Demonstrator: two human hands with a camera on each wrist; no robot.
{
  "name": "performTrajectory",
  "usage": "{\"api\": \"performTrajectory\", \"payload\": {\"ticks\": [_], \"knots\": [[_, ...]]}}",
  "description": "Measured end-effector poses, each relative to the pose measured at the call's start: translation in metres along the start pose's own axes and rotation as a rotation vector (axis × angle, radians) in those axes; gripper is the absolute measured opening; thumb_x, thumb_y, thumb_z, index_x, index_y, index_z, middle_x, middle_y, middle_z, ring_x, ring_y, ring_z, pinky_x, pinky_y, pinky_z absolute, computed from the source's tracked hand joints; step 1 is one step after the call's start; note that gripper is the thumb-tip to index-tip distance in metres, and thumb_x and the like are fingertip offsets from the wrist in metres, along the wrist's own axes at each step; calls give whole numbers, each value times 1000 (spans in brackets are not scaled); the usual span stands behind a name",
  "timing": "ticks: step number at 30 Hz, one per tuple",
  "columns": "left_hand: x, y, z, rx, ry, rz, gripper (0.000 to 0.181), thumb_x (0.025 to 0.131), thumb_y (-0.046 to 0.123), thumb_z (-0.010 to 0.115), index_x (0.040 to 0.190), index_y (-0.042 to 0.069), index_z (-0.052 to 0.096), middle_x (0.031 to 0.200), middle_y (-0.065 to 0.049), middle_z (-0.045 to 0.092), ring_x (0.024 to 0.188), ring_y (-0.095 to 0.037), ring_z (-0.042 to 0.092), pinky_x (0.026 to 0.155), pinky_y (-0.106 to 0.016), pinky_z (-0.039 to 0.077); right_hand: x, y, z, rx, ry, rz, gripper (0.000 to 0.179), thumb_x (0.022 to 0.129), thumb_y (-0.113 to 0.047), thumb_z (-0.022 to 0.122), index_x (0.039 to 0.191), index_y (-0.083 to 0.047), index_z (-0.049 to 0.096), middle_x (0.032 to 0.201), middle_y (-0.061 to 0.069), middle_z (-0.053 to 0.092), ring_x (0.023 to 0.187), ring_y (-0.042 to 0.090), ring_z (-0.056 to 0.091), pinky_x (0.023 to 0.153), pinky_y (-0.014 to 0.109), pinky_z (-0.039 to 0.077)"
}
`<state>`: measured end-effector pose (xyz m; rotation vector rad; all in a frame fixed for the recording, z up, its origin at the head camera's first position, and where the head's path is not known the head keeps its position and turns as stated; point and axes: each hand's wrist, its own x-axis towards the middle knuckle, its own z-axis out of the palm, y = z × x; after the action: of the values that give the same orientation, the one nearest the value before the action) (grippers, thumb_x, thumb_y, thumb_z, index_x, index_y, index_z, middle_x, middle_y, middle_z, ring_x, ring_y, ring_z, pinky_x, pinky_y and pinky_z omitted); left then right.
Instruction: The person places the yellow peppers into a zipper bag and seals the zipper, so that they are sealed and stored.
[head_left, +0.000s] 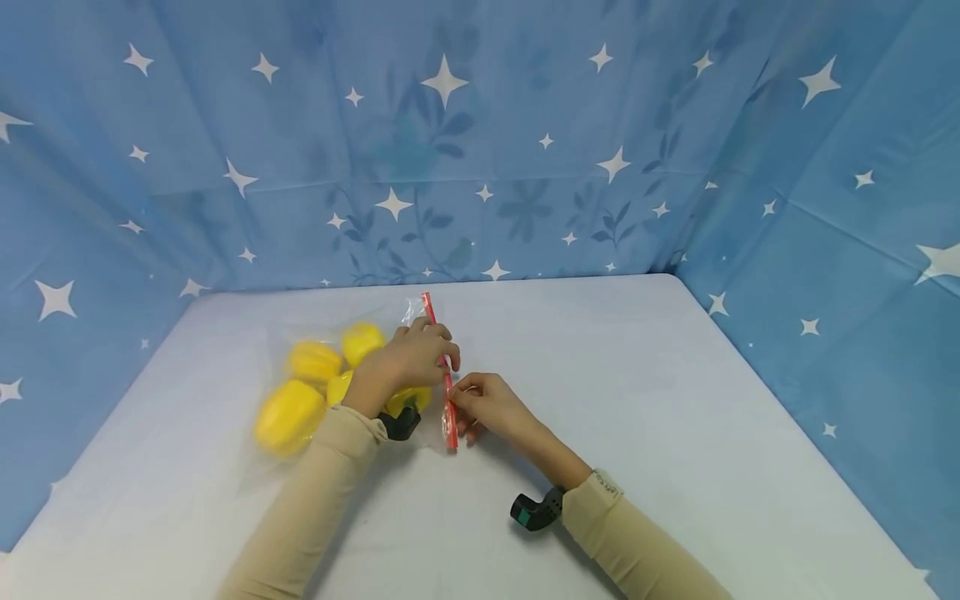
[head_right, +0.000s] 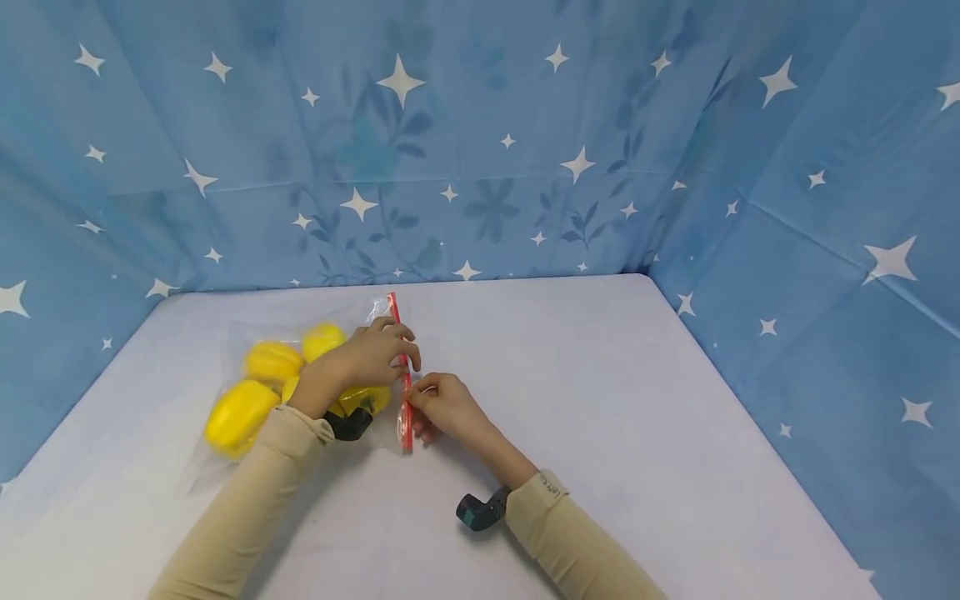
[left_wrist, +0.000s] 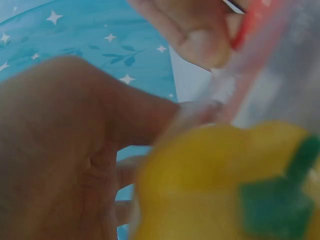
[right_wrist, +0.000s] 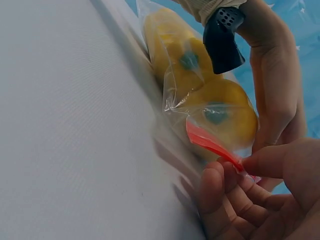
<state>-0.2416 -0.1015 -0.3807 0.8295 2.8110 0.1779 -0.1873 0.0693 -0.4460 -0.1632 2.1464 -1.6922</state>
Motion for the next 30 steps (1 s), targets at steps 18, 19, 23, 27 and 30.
{"api": "performTrajectory", "payload": {"ticks": [18,19,23,27,30], "knots": [[-1,-11,16,3,64,53,22,90,11,57,90,28,71,124,-6,61,121,-34,45,100,-59,46,2,3,4,4,27,-35,19,106,-16,60,112,1,65,68,1,65,54,12,61,49,27,56],[-2,-12,15,-8,61,54,21,90,11,58,91,28,71,124,-6,61,121,-35,45,100,-59,46,3,4,4,8,35,-33,19,105,-17,60,112,1,65,68,1,64,53,12,61,49,27,56],[-2,-12,14,-61,44,73,19,89,12,60,91,27,72,123,-6,63,119,-36,47,97,-57,47,3,6,5,12,59,-44,19,105,-18,62,110,1,64,66,2,63,51,13,61,46,28,55],[-1,-12,15,-94,19,85,17,87,13,62,90,26,73,120,-6,64,115,-35,48,92,-53,49,3,8,5,12,70,-49,19,105,-18,62,111,0,64,67,2,63,51,13,60,45,28,55],[0,-12,15,-108,13,86,16,86,13,62,90,25,72,117,-7,64,112,-34,49,90,-50,48,4,10,6,1,75,-63,23,105,-24,63,112,-2,65,66,1,62,48,13,59,44,28,54]]}}
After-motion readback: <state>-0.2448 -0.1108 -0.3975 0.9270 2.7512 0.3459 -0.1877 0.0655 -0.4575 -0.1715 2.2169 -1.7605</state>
